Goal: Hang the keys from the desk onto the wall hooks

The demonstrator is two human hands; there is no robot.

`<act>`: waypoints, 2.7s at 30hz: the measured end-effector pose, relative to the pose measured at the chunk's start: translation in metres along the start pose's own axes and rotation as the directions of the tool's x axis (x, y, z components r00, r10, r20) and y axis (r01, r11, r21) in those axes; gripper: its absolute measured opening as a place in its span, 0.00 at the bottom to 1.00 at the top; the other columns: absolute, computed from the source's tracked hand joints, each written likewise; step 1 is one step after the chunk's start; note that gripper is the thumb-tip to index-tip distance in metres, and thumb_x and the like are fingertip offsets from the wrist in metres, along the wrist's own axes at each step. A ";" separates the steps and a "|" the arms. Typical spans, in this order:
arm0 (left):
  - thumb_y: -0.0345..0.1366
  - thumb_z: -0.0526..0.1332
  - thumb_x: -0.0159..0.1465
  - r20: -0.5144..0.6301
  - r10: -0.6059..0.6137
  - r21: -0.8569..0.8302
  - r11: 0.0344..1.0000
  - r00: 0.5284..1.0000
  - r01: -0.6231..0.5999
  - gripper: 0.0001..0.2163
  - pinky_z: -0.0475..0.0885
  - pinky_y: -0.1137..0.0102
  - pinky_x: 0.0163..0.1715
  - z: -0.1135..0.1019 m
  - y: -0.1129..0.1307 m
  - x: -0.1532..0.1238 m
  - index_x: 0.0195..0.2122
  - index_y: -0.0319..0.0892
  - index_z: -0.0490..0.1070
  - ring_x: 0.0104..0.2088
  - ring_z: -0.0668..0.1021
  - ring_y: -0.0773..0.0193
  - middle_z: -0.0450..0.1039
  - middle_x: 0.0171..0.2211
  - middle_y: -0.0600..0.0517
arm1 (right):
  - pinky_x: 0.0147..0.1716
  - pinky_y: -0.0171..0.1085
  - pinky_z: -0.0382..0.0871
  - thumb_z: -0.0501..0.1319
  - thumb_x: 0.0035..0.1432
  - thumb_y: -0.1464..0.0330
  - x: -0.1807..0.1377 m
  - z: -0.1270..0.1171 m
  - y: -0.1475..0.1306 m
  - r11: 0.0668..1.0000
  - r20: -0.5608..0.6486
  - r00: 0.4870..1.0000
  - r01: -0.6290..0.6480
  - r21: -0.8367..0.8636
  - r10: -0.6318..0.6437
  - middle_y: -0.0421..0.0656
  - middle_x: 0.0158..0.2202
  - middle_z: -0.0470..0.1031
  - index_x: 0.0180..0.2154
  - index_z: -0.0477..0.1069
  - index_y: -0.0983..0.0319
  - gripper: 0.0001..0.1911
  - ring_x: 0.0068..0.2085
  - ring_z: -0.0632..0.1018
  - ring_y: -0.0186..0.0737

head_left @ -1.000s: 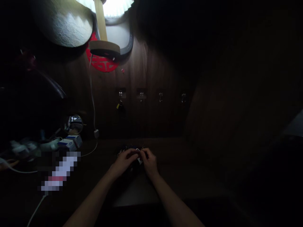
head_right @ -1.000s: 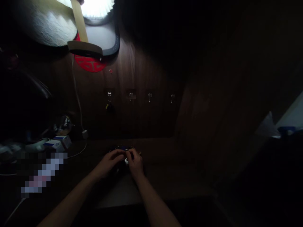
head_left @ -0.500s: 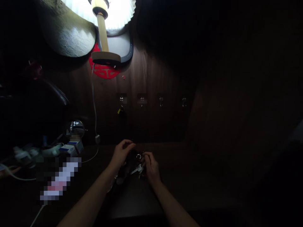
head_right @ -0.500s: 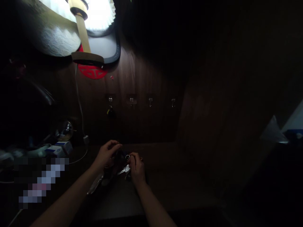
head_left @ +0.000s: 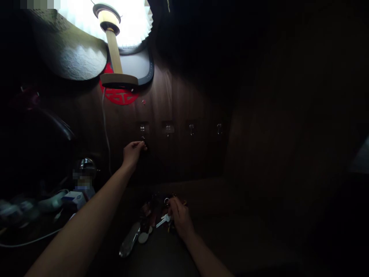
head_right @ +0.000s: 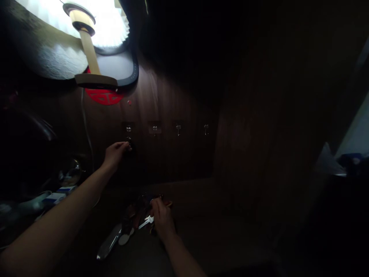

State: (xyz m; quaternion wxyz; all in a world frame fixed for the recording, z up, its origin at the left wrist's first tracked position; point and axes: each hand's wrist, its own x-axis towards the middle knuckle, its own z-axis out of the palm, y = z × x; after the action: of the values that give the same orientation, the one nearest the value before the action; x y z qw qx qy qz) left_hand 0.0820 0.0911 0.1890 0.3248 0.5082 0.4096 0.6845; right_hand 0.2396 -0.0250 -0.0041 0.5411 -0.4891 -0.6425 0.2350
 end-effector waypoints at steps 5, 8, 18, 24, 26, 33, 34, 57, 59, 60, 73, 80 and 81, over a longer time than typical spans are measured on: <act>0.37 0.66 0.46 -0.004 -0.035 0.023 0.999 0.999 0.035 0.07 0.69 0.71 0.32 0.004 0.003 0.015 0.21 0.39 0.73 0.25 0.76 0.66 0.73 0.18 0.54 | 0.25 0.30 0.58 0.42 0.65 0.59 -0.001 0.000 0.000 1.000 0.027 1.000 0.006 -0.016 -0.005 0.36 0.21 0.65 0.33 0.67 0.60 0.20 0.23 0.69 0.32; 0.39 0.67 0.45 0.012 -0.076 0.021 0.997 0.997 0.075 0.09 0.69 0.70 0.29 0.004 0.000 0.022 0.19 0.38 0.72 0.22 0.76 0.66 0.73 0.17 0.53 | 0.24 0.29 0.58 0.41 0.65 0.59 -0.001 0.001 0.002 1.000 0.032 0.999 0.000 -0.011 0.000 0.36 0.21 0.65 0.33 0.67 0.60 0.20 0.23 0.69 0.31; 0.43 0.68 0.42 0.027 -0.109 0.098 0.990 0.994 0.105 0.11 0.68 0.72 0.27 -0.002 -0.015 0.032 0.18 0.39 0.72 0.21 0.74 0.67 0.73 0.17 0.53 | 0.25 0.30 0.58 0.43 0.65 0.59 0.000 0.001 0.002 0.999 0.002 1.000 0.015 -0.036 -0.015 0.36 0.20 0.66 0.31 0.68 0.60 0.20 0.23 0.70 0.32; 0.46 0.67 0.42 -0.021 -0.190 0.179 0.965 0.982 0.191 0.14 0.66 0.72 0.23 -0.006 -0.026 0.028 0.19 0.40 0.69 0.20 0.73 0.66 0.69 0.15 0.55 | 0.24 0.29 0.59 0.43 0.64 0.58 0.001 0.000 0.005 0.999 -0.001 1.000 0.020 -0.049 -0.021 0.36 0.20 0.66 0.31 0.68 0.60 0.20 0.22 0.69 0.32; 0.47 0.67 0.43 -0.025 -0.218 0.177 0.960 0.976 0.219 0.15 0.67 0.72 0.23 -0.007 -0.029 0.023 0.22 0.40 0.69 0.21 0.74 0.66 0.71 0.18 0.55 | 0.25 0.29 0.59 0.43 0.64 0.58 0.002 0.001 0.006 0.998 -0.007 1.000 0.021 -0.053 -0.022 0.36 0.19 0.66 0.31 0.67 0.59 0.19 0.23 0.70 0.32; 0.44 0.67 0.45 -0.011 -0.291 0.175 0.941 0.957 0.288 0.16 0.69 0.72 0.26 -0.020 -0.047 -0.004 0.29 0.40 0.68 0.27 0.78 0.65 0.75 0.28 0.50 | 0.25 0.29 0.59 0.43 0.64 0.56 0.001 0.003 0.005 0.999 -0.043 0.999 0.000 -0.055 -0.002 0.35 0.18 0.65 0.29 0.66 0.60 0.21 0.21 0.69 0.32; 0.44 0.67 0.45 -0.008 -0.299 0.179 0.938 0.954 0.295 0.16 0.69 0.72 0.26 -0.023 -0.051 -0.008 0.29 0.40 0.68 0.28 0.78 0.65 0.76 0.29 0.50 | 0.24 0.29 0.59 0.43 0.64 0.55 0.001 0.003 0.005 0.999 -0.042 0.999 -0.002 -0.055 0.000 0.35 0.18 0.65 0.30 0.66 0.60 0.21 0.22 0.70 0.32; 0.45 0.65 0.43 0.095 -0.306 0.241 0.930 0.947 0.276 0.15 0.69 0.70 0.27 -0.105 -0.110 -0.094 0.28 0.42 0.70 0.27 0.78 0.62 0.74 0.22 0.54 | 0.23 0.30 0.57 0.45 0.62 0.54 -0.002 0.003 0.001 0.988 -0.025 0.999 0.020 -0.155 -0.024 0.37 0.18 0.67 0.27 0.66 0.59 0.21 0.22 0.70 0.33; 0.46 0.65 0.43 0.108 -0.306 0.236 0.932 0.946 0.275 0.15 0.70 0.69 0.28 -0.111 -0.111 -0.102 0.28 0.42 0.70 0.28 0.78 0.61 0.75 0.23 0.53 | 0.22 0.30 0.56 0.45 0.62 0.55 -0.002 0.003 0.001 0.986 -0.033 0.999 0.035 -0.161 -0.041 0.37 0.18 0.68 0.26 0.67 0.59 0.21 0.22 0.69 0.33; 0.47 0.65 0.43 0.113 -0.306 0.236 0.933 0.945 0.274 0.16 0.71 0.69 0.29 -0.114 -0.111 -0.106 0.28 0.42 0.70 0.28 0.78 0.61 0.75 0.24 0.53 | 0.22 0.30 0.56 0.46 0.62 0.55 -0.002 0.003 0.001 0.986 -0.033 0.998 0.039 -0.165 -0.045 0.37 0.18 0.68 0.26 0.67 0.59 0.21 0.22 0.69 0.33; 0.45 0.62 0.48 0.151 -0.273 0.425 0.886 0.950 0.188 0.11 0.71 0.65 0.36 -0.143 -0.102 -0.151 0.30 0.46 0.72 0.33 0.79 0.57 0.77 0.30 0.52 | 0.24 0.30 0.57 0.45 0.62 0.57 -0.003 0.003 0.001 0.987 0.002 1.000 0.014 -0.163 -0.014 0.37 0.19 0.69 0.28 0.68 0.60 0.20 0.22 0.71 0.33; 0.45 0.62 0.49 0.166 -0.260 0.455 0.876 0.951 0.160 0.10 0.71 0.63 0.40 -0.152 -0.100 -0.157 0.30 0.47 0.72 0.37 0.78 0.55 0.78 0.33 0.52 | 0.25 0.30 0.58 0.45 0.62 0.57 -0.003 0.003 0.002 0.985 0.008 1.000 0.003 -0.170 -0.002 0.37 0.19 0.69 0.28 0.68 0.59 0.20 0.23 0.71 0.33; 0.44 0.61 0.49 0.180 -0.251 0.457 0.877 0.951 0.145 0.10 0.71 0.63 0.41 -0.153 -0.099 -0.159 0.30 0.47 0.72 0.38 0.78 0.55 0.78 0.33 0.51 | 0.25 0.30 0.58 0.45 0.62 0.57 -0.003 0.003 0.001 0.986 0.010 1.000 0.001 -0.169 0.001 0.38 0.20 0.69 0.28 0.68 0.60 0.20 0.23 0.71 0.33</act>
State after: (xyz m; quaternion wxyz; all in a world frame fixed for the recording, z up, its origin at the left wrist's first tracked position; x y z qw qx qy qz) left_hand -0.0185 -0.0360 0.0099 0.3169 0.6003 0.5621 0.4726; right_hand 0.2376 -0.0263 -0.0074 0.4944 -0.5322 -0.6627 0.1819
